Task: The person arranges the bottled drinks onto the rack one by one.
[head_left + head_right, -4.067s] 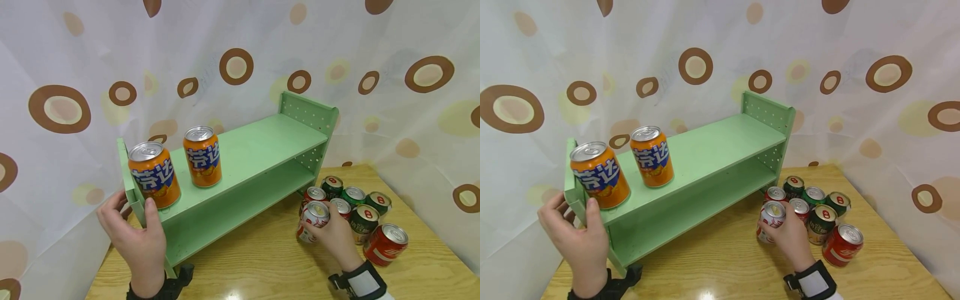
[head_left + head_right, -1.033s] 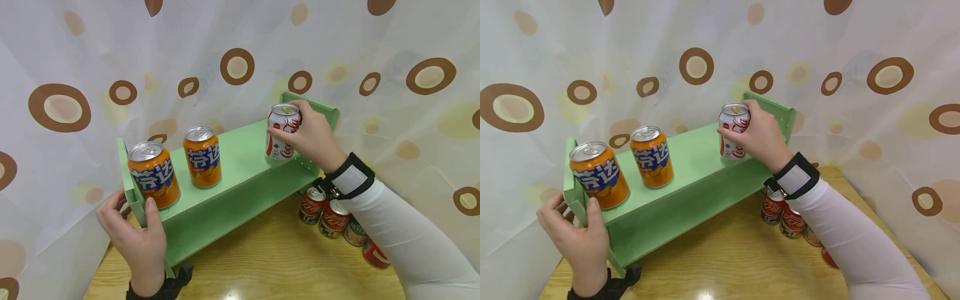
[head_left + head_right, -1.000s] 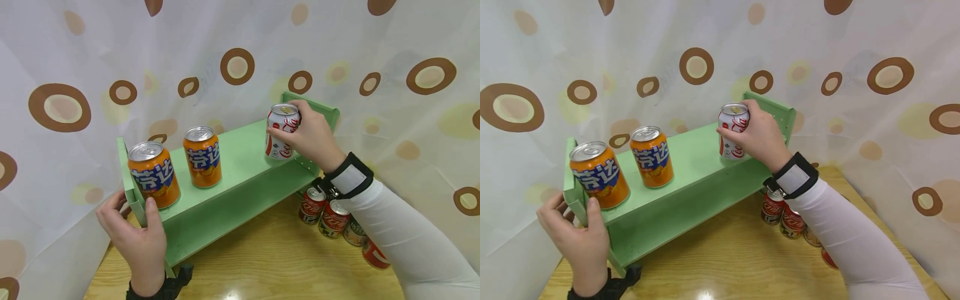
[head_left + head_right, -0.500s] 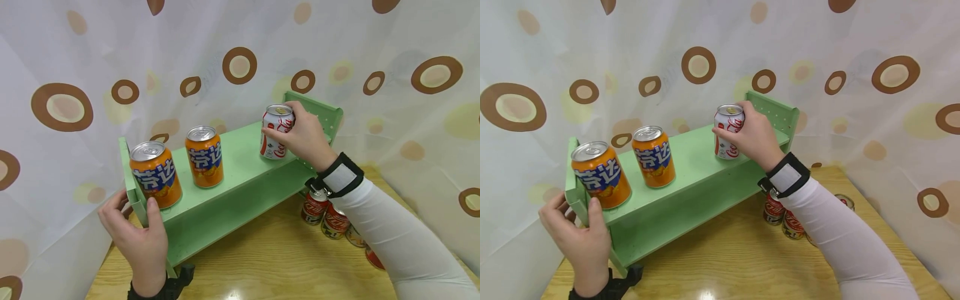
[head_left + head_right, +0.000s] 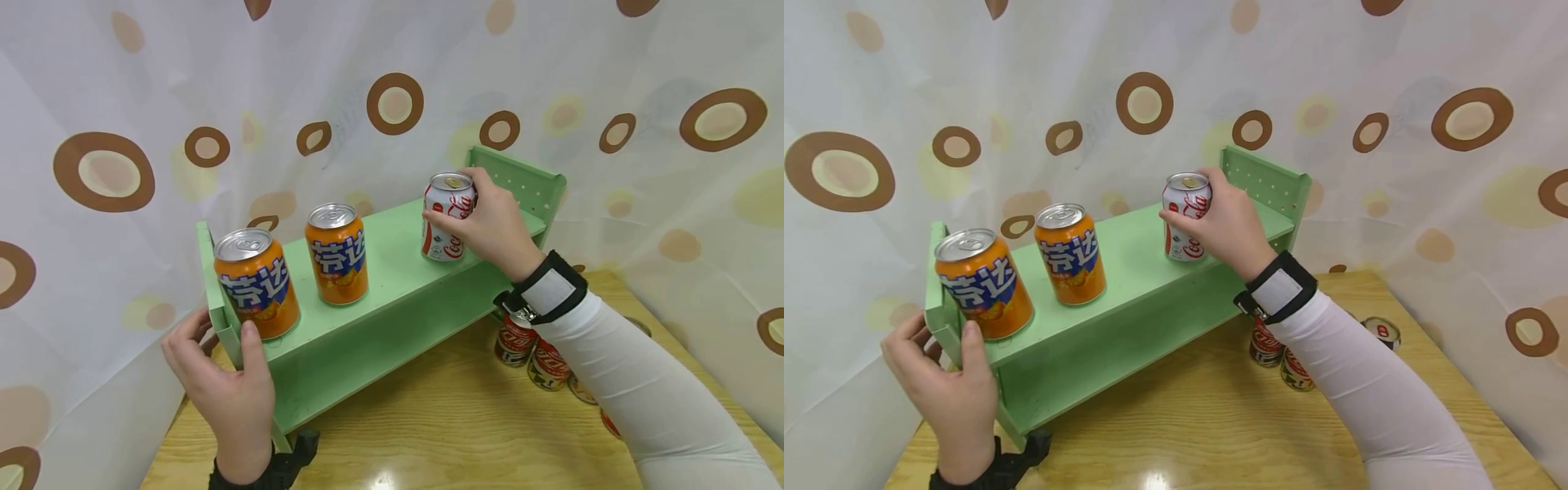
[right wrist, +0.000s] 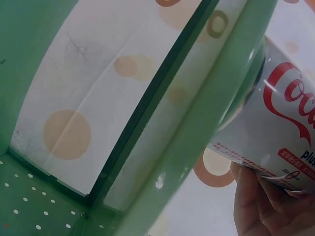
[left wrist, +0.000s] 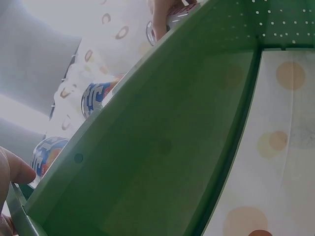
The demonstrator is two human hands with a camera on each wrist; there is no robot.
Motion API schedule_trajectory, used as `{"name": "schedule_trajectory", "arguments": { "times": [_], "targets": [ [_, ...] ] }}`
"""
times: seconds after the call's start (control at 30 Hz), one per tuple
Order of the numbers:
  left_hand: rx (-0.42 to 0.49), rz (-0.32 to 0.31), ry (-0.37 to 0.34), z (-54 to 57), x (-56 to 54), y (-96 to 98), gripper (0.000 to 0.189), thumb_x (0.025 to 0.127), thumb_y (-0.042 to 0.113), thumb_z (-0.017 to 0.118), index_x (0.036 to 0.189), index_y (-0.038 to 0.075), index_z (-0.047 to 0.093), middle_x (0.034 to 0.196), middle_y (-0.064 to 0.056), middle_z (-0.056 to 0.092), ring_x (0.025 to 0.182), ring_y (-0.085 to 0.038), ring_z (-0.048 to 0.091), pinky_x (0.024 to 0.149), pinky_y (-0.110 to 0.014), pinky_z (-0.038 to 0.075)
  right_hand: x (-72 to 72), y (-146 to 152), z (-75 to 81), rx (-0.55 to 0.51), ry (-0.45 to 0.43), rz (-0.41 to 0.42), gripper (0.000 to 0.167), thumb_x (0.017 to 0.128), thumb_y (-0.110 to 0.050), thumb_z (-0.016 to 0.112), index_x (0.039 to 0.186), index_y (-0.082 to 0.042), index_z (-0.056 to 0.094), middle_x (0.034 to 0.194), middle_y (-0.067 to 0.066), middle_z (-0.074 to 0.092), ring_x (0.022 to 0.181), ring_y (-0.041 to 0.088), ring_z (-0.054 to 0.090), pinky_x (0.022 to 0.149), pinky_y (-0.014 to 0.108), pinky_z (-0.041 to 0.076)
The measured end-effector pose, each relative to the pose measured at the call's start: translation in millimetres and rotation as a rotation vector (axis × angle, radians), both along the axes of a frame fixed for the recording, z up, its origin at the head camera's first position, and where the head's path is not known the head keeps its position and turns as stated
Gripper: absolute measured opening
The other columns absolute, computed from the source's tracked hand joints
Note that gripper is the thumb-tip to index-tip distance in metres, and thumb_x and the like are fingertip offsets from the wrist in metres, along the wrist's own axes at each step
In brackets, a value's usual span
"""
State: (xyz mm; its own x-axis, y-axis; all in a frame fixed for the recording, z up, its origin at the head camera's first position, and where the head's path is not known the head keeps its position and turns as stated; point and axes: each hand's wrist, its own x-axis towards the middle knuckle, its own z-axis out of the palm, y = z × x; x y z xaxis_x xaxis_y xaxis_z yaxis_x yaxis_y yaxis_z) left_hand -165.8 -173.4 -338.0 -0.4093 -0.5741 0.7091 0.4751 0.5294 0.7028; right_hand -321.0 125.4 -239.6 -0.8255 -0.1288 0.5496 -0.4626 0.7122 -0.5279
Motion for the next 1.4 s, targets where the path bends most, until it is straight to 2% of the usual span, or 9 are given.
{"name": "schedule_trajectory", "arguments": {
  "times": [0.3,0.53,0.67,0.87,1.2,1.4],
  "targets": [
    [0.001,-0.005,0.005,1.3,0.7,0.2,0.044,0.092,0.004,0.062,0.134,0.001,0.052,0.127,0.002,0.048,0.121,-0.008,0.047,0.098,-0.024,0.041,1.2,-3,-9.3,-0.054,-0.002,0.007,0.079,0.087,-0.044,0.080,0.147,-0.007,0.044,0.114,0.015,0.068,0.090,0.029,0.070,0.073,0.045,0.059],
    [0.002,-0.005,-0.013,1.0,1.3,0.1,0.044,0.093,0.005,0.062,0.135,0.000,0.051,0.127,0.015,0.042,0.121,-0.008,0.046,0.098,-0.024,0.041,5.6,-6,-18.5,-0.136,-0.022,0.015,0.089,0.088,-0.042,0.081,0.154,-0.007,0.032,0.125,0.019,0.064,0.104,0.033,0.068,0.084,0.051,0.060],
    [-0.001,0.002,-0.013,1.4,1.3,-0.3,0.044,0.093,0.004,0.062,0.135,0.000,0.051,0.127,0.012,0.043,0.121,-0.007,0.045,0.098,-0.024,0.041,7.3,-7,-25.8,-0.158,-0.012,0.014,0.092,0.087,-0.038,0.082,0.154,-0.004,0.029,0.129,0.020,0.059,0.110,0.033,0.064,0.088,0.051,0.059],
    [0.000,0.001,-0.007,1.1,0.4,0.1,0.044,0.092,0.004,0.062,0.135,0.002,0.052,0.126,0.004,0.046,0.121,-0.008,0.045,0.099,-0.024,0.041,6.5,-4,-36.7,-0.193,0.026,0.035,0.087,0.088,-0.034,0.082,0.152,-0.003,0.031,0.126,0.018,0.054,0.106,0.029,0.060,0.083,0.044,0.057],
    [-0.001,0.003,-0.004,0.4,0.9,0.8,0.045,0.092,0.003,0.062,0.135,0.000,0.051,0.126,-0.001,0.047,0.121,-0.011,0.046,0.098,-0.023,0.041,6.1,-3,-36.8,-0.197,0.007,0.062,0.082,0.090,-0.034,0.080,0.153,-0.005,0.035,0.130,0.016,0.056,0.108,0.028,0.062,0.084,0.044,0.058],
    [-0.001,0.006,0.010,0.4,0.2,1.3,0.045,0.091,0.004,0.063,0.134,-0.002,0.051,0.125,0.004,0.046,0.121,-0.009,0.046,0.097,-0.024,0.042,4.9,-3,-36.3,-0.196,-0.002,0.078,0.081,0.090,-0.032,0.080,0.153,-0.006,0.035,0.131,0.017,0.055,0.111,0.029,0.062,0.087,0.046,0.058]
  ]
}}
